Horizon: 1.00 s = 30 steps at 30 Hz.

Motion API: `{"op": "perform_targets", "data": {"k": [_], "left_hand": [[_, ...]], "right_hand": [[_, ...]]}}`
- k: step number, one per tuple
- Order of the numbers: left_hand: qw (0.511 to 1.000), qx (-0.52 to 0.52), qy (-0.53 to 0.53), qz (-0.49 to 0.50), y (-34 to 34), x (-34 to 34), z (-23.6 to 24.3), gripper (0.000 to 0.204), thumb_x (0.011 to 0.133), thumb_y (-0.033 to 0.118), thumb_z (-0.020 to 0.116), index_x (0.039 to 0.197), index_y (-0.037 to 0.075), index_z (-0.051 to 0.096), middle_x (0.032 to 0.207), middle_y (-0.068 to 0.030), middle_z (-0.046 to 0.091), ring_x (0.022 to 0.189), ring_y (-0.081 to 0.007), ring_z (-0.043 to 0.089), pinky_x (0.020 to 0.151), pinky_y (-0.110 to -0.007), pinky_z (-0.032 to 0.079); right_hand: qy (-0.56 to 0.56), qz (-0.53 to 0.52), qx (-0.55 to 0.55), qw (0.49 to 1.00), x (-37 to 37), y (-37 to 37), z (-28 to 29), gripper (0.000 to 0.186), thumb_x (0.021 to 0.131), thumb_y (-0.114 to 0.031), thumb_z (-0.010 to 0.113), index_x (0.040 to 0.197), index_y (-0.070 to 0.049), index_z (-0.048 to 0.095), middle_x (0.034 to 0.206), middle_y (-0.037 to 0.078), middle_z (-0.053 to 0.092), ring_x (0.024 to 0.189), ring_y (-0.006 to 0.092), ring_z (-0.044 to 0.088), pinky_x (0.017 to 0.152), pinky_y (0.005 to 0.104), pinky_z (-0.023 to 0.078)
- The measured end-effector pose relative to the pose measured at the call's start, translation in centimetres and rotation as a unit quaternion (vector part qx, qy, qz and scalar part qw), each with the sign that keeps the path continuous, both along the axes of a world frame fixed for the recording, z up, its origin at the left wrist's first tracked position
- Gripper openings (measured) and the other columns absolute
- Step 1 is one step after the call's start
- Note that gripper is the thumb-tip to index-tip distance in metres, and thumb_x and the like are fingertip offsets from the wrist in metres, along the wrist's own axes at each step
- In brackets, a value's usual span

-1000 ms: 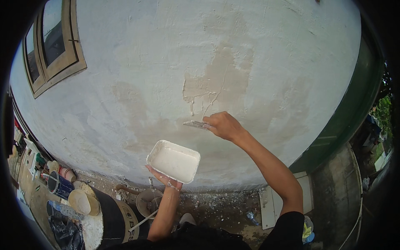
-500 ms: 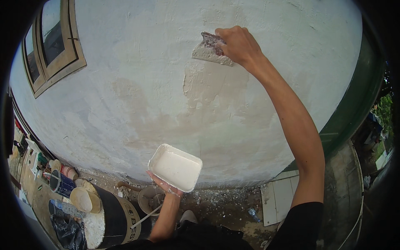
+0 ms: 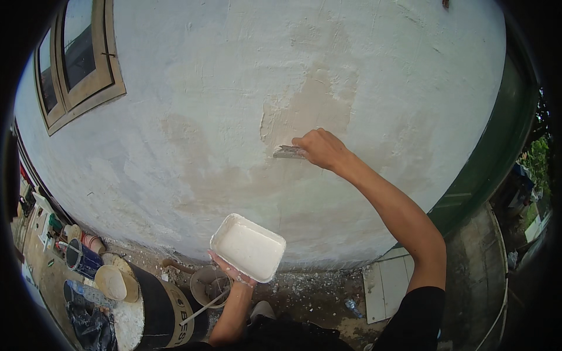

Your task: The person applies white wall filler from a container onto an exterior wall using a putty knife.

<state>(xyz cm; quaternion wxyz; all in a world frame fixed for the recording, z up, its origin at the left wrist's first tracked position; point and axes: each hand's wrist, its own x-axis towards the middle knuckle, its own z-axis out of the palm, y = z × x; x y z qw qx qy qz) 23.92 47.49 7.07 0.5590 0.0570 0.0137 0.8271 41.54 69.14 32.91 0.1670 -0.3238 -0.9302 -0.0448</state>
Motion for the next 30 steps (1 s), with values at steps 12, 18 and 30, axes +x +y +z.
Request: {"op": "perform_targets", "data": {"k": [12, 18, 30], "left_hand": [[0.994, 0.086, -0.027, -0.062, -0.1, 1.3, 0.0, 0.083, 0.086, 0.077, 0.037, 0.145, 0.019, 0.038, 0.148, -0.0091, 0.041, 0.128, -0.0349, 0.048, 0.095, -0.058, 0.049], [0.99, 0.109, -0.036, -0.083, 0.0, 0.9, -0.9, 0.085, 0.084, 0.08, 0.033, 0.145, 0.021, 0.038, 0.148, -0.007, 0.041, 0.128, -0.0339, 0.047, 0.099, -0.057, 0.046], [0.998, 0.001, -0.033, -0.053, -0.3, 1.2, -0.7, 0.084, 0.085, 0.078, 0.035, 0.146, 0.02, 0.038, 0.145, -0.0098, 0.044, 0.123, -0.0382, 0.052, 0.091, -0.059, 0.051]], "right_hand": [[0.201, -0.099, 0.356, 0.907, 2.3, 3.3, 17.9, 0.025, 0.081, -0.021, 0.073, 0.099, -0.004, 0.07, 0.083, 0.018, 0.07, 0.081, 0.0348, 0.069, 0.074, 0.0416, 0.054], [0.177, -0.044, 0.241, 0.953, 2.6, -1.2, 17.9, 0.02, 0.081, -0.024, 0.075, 0.09, -0.006, 0.073, 0.064, 0.007, 0.063, 0.053, 0.0133, 0.048, 0.054, 0.0327, 0.039], [0.002, -0.001, 0.208, 0.978, -4.6, 2.0, 1.2, 0.003, 0.08, 0.0, 0.058, 0.078, 0.0, 0.06, 0.064, 0.02, 0.061, 0.063, 0.0347, 0.065, 0.05, 0.0423, 0.051]]}}
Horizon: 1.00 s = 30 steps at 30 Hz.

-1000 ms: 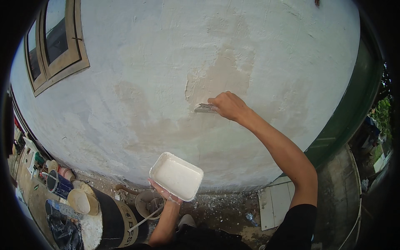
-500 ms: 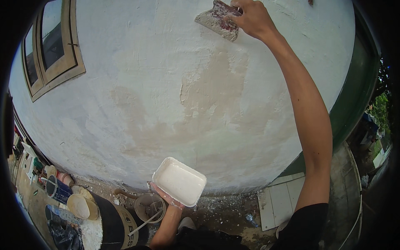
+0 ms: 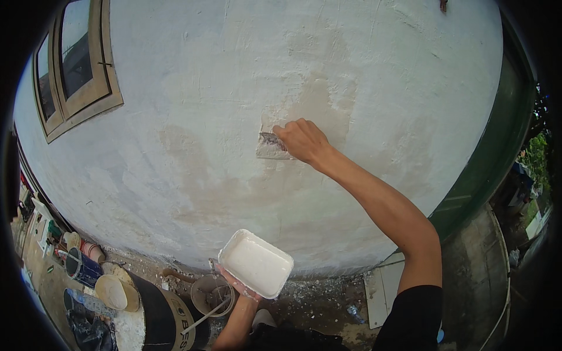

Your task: The person applies white wall filler from a container onto an exterior wall using a putty knife.

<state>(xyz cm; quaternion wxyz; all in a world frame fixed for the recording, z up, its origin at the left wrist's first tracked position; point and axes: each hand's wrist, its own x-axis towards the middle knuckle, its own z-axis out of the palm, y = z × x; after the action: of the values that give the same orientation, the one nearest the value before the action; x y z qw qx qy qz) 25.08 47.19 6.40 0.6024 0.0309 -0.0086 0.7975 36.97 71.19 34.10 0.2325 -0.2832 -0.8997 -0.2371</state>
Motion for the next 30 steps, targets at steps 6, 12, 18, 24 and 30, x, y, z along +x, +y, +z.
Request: {"op": "perform_targets", "data": {"k": [6, 12, 18, 24, 30], "left_hand": [[0.997, 0.065, -0.023, -0.036, 0.6, -0.6, -1.6, 0.088, 0.083, 0.081, 0.034, 0.146, 0.019, 0.038, 0.145, -0.0097, 0.044, 0.124, -0.037, 0.051, 0.092, -0.059, 0.05], [0.993, 0.098, -0.041, -0.049, 0.3, -0.3, 0.5, 0.088, 0.083, 0.08, 0.035, 0.146, 0.019, 0.038, 0.146, -0.0095, 0.043, 0.124, -0.0363, 0.051, 0.092, -0.059, 0.051], [0.997, 0.077, 0.001, -0.02, -0.3, -0.4, 1.0, 0.084, 0.086, 0.078, 0.035, 0.145, 0.018, 0.04, 0.145, -0.0096, 0.045, 0.123, -0.0349, 0.052, 0.093, -0.057, 0.05], [0.999, 0.028, 0.04, -0.007, -0.5, -0.3, 0.8, 0.083, 0.086, 0.078, 0.034, 0.144, 0.018, 0.04, 0.144, -0.0087, 0.045, 0.124, -0.034, 0.051, 0.097, -0.056, 0.048], [0.998, 0.054, -0.002, -0.014, -1.0, 0.1, 1.4, 0.085, 0.085, 0.079, 0.034, 0.144, 0.018, 0.04, 0.144, -0.008, 0.045, 0.124, -0.0336, 0.051, 0.096, -0.056, 0.049]], "right_hand": [[0.167, -0.025, 0.126, 0.977, 1.3, -0.9, 14.7, 0.019, 0.08, -0.014, 0.072, 0.096, -0.003, 0.07, 0.075, 0.019, 0.068, 0.074, 0.0344, 0.07, 0.065, 0.043, 0.057], [0.187, 0.096, 0.115, 0.971, 3.8, -1.4, 15.9, 0.024, 0.081, -0.028, 0.077, 0.088, -0.005, 0.072, 0.071, 0.01, 0.068, 0.055, 0.0144, 0.058, 0.051, 0.0291, 0.044], [0.035, 0.145, -0.163, 0.975, 6.5, -3.0, -1.6, 0.014, 0.077, -0.013, 0.073, 0.081, -0.003, 0.063, 0.063, 0.013, 0.061, 0.058, 0.0291, 0.059, 0.052, 0.041, 0.044], [-0.001, 0.021, -0.014, 1.0, 8.4, 0.8, -1.8, 0.015, 0.079, -0.014, 0.07, 0.081, -0.003, 0.06, 0.063, 0.015, 0.058, 0.065, 0.0341, 0.062, 0.056, 0.0451, 0.049], [0.156, -0.058, 0.116, 0.979, 9.6, -0.4, 15.5, 0.021, 0.08, -0.021, 0.073, 0.092, -0.004, 0.069, 0.071, 0.015, 0.068, 0.068, 0.0302, 0.067, 0.063, 0.0403, 0.054]]}}
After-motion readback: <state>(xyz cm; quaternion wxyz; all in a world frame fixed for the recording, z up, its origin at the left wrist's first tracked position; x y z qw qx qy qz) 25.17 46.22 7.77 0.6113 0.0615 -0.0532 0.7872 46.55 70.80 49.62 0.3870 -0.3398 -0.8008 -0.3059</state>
